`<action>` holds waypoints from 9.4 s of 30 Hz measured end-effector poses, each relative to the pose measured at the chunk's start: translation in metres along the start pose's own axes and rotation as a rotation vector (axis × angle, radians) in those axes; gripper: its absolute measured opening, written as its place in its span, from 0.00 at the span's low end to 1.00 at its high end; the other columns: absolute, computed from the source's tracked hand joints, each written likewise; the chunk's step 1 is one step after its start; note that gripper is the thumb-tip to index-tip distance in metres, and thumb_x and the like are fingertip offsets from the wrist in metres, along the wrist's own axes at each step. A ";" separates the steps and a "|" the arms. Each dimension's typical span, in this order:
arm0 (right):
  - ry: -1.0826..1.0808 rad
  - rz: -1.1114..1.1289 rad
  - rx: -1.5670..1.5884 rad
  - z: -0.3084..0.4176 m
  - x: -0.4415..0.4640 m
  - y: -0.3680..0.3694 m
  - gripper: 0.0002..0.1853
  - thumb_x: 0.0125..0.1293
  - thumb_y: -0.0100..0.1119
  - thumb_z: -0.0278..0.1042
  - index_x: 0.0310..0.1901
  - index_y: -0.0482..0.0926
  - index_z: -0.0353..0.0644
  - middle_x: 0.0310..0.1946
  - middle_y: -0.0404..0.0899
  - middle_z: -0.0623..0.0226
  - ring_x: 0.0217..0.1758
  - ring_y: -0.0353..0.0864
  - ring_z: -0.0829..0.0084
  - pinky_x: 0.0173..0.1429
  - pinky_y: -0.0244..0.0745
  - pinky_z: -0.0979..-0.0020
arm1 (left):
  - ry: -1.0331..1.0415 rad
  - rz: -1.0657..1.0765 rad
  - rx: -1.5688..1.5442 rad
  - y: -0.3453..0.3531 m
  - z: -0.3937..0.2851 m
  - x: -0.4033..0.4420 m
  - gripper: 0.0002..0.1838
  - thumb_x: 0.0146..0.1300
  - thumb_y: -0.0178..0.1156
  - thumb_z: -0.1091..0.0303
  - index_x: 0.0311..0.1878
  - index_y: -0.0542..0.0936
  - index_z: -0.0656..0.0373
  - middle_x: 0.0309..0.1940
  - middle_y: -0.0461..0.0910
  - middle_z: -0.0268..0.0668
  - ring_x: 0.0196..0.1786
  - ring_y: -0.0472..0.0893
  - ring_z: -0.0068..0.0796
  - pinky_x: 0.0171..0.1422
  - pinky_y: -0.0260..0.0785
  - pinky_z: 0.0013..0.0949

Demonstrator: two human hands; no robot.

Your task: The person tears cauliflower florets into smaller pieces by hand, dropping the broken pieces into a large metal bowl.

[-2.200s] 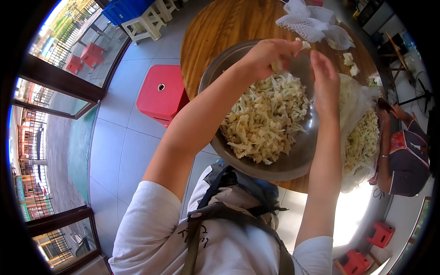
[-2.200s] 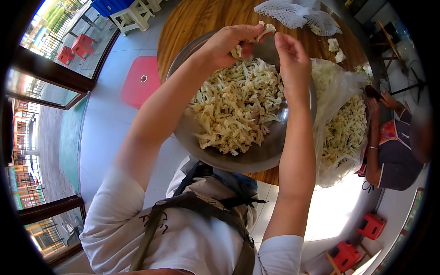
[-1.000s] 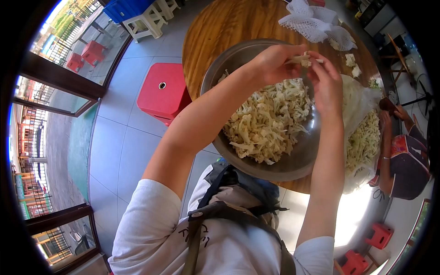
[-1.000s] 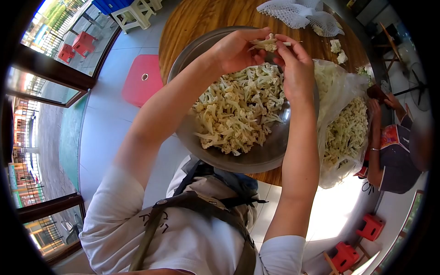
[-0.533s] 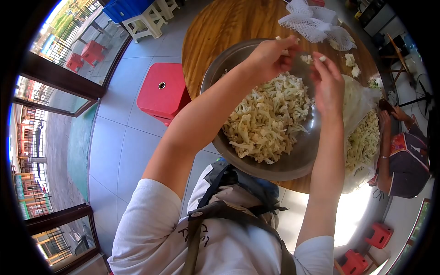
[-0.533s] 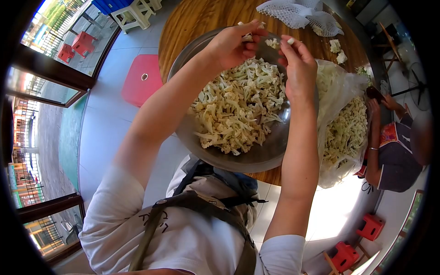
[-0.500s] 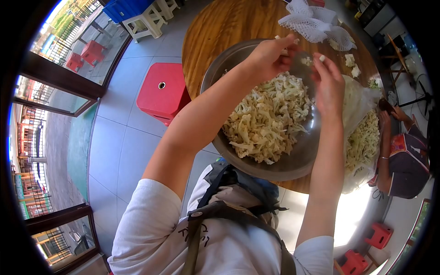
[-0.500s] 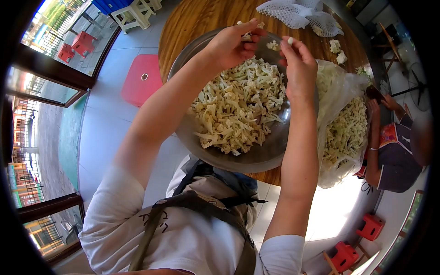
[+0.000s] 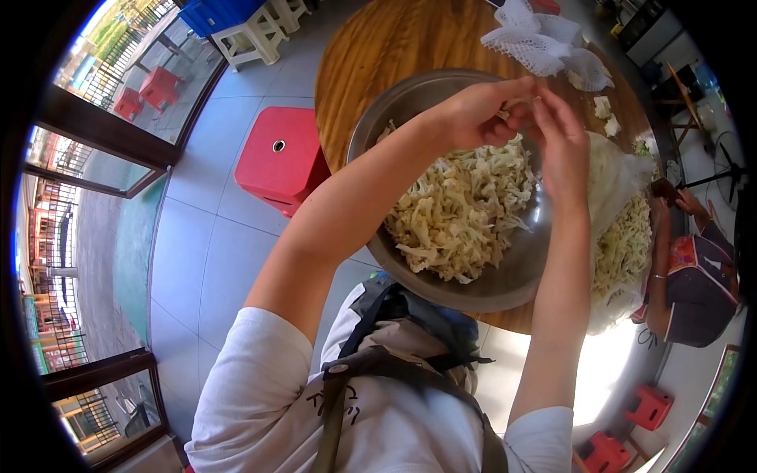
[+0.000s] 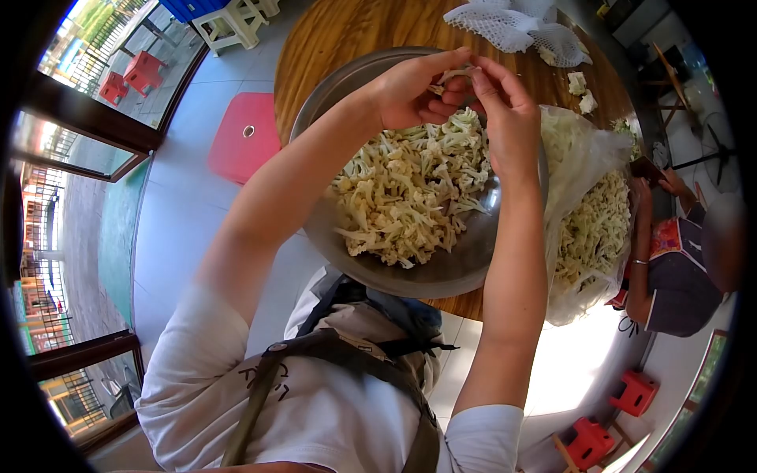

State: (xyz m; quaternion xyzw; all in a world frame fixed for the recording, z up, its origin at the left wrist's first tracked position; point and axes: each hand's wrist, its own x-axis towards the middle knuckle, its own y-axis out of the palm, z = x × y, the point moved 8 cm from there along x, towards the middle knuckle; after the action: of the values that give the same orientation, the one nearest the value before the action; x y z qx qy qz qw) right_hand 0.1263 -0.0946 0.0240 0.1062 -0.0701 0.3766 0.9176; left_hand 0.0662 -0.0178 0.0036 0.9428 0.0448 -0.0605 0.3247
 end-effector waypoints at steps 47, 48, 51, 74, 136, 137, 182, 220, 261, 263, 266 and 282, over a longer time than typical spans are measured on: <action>-0.128 -0.208 -0.379 0.010 -0.003 -0.017 0.24 0.59 0.62 0.45 0.52 0.73 0.37 0.38 0.76 0.70 0.37 0.74 0.81 0.40 0.69 0.79 | 0.374 -0.090 0.089 -0.007 -0.025 0.002 0.34 0.65 0.41 0.43 0.55 0.69 0.69 0.56 0.65 0.48 0.55 0.65 0.35 0.60 0.58 0.37; -0.144 -0.241 -0.360 0.011 -0.003 -0.021 0.24 0.59 0.62 0.46 0.51 0.73 0.38 0.37 0.75 0.70 0.37 0.74 0.82 0.39 0.69 0.79 | 0.398 -0.121 0.246 -0.002 -0.023 -0.002 0.34 0.65 0.41 0.42 0.54 0.70 0.68 0.57 0.65 0.48 0.56 0.65 0.35 0.60 0.57 0.38; -0.087 -0.283 -0.343 0.011 -0.002 -0.026 0.21 0.60 0.61 0.44 0.50 0.75 0.39 0.34 0.74 0.73 0.34 0.73 0.83 0.37 0.69 0.80 | 0.344 -0.197 0.534 0.000 -0.022 -0.006 0.33 0.64 0.41 0.40 0.53 0.74 0.63 0.57 0.68 0.45 0.61 0.64 0.36 0.66 0.49 0.40; 0.031 -0.302 -0.305 -0.014 0.008 -0.044 0.10 0.61 0.56 0.35 0.40 0.79 0.39 0.28 0.79 0.73 0.27 0.73 0.86 0.30 0.68 0.81 | -0.259 0.624 1.775 0.046 0.084 -0.027 0.25 0.46 0.63 0.51 0.42 0.78 0.61 0.37 0.80 0.44 0.41 0.80 0.35 0.47 0.70 0.35; 0.207 -0.043 0.124 -0.013 -0.006 -0.011 0.11 0.60 0.57 0.29 0.44 0.77 0.38 0.35 0.78 0.69 0.39 0.76 0.79 0.46 0.68 0.78 | 0.077 0.064 -0.069 -0.026 0.000 0.003 0.18 0.63 0.44 0.66 0.54 0.69 0.65 0.40 0.75 0.44 0.33 0.76 0.30 0.27 0.73 0.28; 0.189 -0.041 0.200 -0.010 -0.007 -0.008 0.11 0.60 0.56 0.29 0.44 0.77 0.38 0.35 0.78 0.69 0.39 0.75 0.79 0.46 0.68 0.77 | 0.073 0.036 -0.080 -0.029 0.002 0.002 0.17 0.64 0.45 0.65 0.51 0.71 0.65 0.37 0.76 0.43 0.33 0.77 0.30 0.28 0.72 0.29; 0.122 -0.038 -0.146 -0.007 -0.009 0.002 0.12 0.61 0.59 0.37 0.43 0.79 0.40 0.30 0.76 0.76 0.32 0.70 0.84 0.37 0.64 0.82 | 0.089 -0.162 0.013 -0.022 0.001 -0.013 0.15 0.63 0.52 0.61 0.47 0.75 0.62 0.38 0.78 0.37 0.36 0.79 0.27 0.37 0.75 0.30; -0.114 0.062 -0.412 0.018 -0.017 0.023 0.22 0.56 0.65 0.41 0.51 0.75 0.44 0.35 0.73 0.73 0.31 0.71 0.84 0.35 0.69 0.81 | 0.155 -0.330 -0.392 -0.065 0.004 -0.004 0.17 0.64 0.47 0.59 0.42 0.71 0.65 0.35 0.75 0.42 0.34 0.76 0.33 0.36 0.74 0.32; -0.033 0.026 0.077 0.002 -0.010 0.017 0.08 0.62 0.52 0.28 0.41 0.78 0.39 0.39 0.78 0.73 0.36 0.72 0.85 0.39 0.65 0.82 | 0.102 -0.247 -0.212 -0.038 0.002 -0.009 0.11 0.63 0.49 0.63 0.38 0.73 0.62 0.28 0.76 0.41 0.25 0.76 0.24 0.18 0.68 0.21; -0.008 0.039 0.184 0.002 -0.009 0.016 0.08 0.62 0.52 0.28 0.42 0.77 0.38 0.39 0.77 0.72 0.37 0.73 0.83 0.40 0.67 0.81 | 0.108 -0.288 -0.231 -0.040 -0.001 -0.013 0.11 0.63 0.49 0.63 0.37 0.73 0.62 0.28 0.75 0.41 0.25 0.75 0.24 0.18 0.67 0.21; 0.044 -0.003 0.344 -0.002 -0.005 0.007 0.09 0.62 0.52 0.28 0.42 0.76 0.37 0.40 0.76 0.69 0.38 0.74 0.80 0.41 0.69 0.79 | 0.076 -0.254 -0.233 -0.043 0.003 -0.008 0.11 0.63 0.48 0.64 0.38 0.73 0.63 0.27 0.75 0.40 0.25 0.74 0.23 0.18 0.66 0.20; 0.120 -0.383 -0.004 -0.008 -0.009 -0.026 0.11 0.61 0.58 0.37 0.41 0.76 0.40 0.30 0.72 0.75 0.32 0.70 0.83 0.35 0.66 0.79 | 0.058 -0.219 -0.030 -0.034 0.003 -0.009 0.17 0.64 0.53 0.56 0.37 0.74 0.63 0.26 0.73 0.35 0.26 0.73 0.20 0.15 0.57 0.17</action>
State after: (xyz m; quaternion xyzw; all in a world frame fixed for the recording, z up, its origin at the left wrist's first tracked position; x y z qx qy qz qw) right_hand 0.1391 -0.1165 0.0109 0.0933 0.0055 0.2009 0.9752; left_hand 0.0528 0.0068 -0.0184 0.9287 0.1579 -0.0679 0.3286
